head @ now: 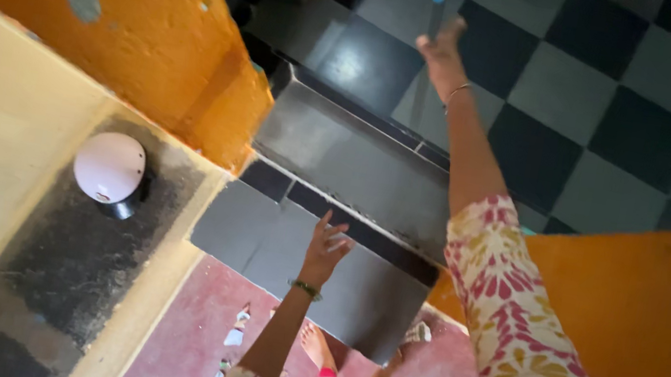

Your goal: The person sweeps a tiled floor using a broom, moving debris toward a doorway. They briefly pick up and set down a white helmet before continuing to sweep around a sewing machine and other items.

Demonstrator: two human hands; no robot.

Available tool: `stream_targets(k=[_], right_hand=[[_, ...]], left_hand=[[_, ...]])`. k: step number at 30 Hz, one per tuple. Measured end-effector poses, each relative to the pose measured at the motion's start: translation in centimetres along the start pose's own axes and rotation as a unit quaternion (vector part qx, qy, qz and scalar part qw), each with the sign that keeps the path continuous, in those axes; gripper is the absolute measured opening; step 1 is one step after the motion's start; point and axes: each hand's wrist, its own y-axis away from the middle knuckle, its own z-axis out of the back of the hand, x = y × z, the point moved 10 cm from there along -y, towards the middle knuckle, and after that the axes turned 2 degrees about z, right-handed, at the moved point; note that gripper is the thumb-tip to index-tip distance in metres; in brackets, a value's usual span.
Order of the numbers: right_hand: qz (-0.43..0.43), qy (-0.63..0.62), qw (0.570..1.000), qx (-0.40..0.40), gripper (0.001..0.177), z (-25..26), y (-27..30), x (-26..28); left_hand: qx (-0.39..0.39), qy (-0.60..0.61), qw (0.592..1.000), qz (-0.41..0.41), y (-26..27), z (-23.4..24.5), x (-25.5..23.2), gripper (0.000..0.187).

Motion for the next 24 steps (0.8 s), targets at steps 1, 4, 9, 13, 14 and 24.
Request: stream_targets(k=[1,4,9,13,14,24], right_hand=[[0.114,0.047,0.991,0.043,0.096,-2.6,0.4,1.0],[0.249,0.093,0.949,0.168,0.090,-9.8,6.5,-0.4],[0.055,-0.019,0.978,0.202,0.058,-12.4,18.0,-8.3],[0.106,-0.077,0.981,0.140,0.037,-8.7,23.1,-10.1],[0.089,-0.082,0.985,0.121,0.036,-7.8,23.7,-10.8],[0.191,0.131,0.972,0.021,0.034,-4.1,30.8,-1.0]], left_hand=[[-0.002,0.039,0.999,0.014,0.4,1.0,0.1,0.089],[0.001,0.039,0.999,0.014,-0.5,1.5,0.0,0.070],[-0.016,0.015,0.999,-0.038,-3.4,1.1,-1.7,0.045],[0.017,0.075,0.994,-0.072,-6.2,-2.9,-3.7,0.042],[0.027,0.067,0.994,-0.080,-6.2,-4.2,-4.2,0.042],[-0.027,-0.058,0.991,-0.120,-1.1,-8.8,-15.1,0.057]])
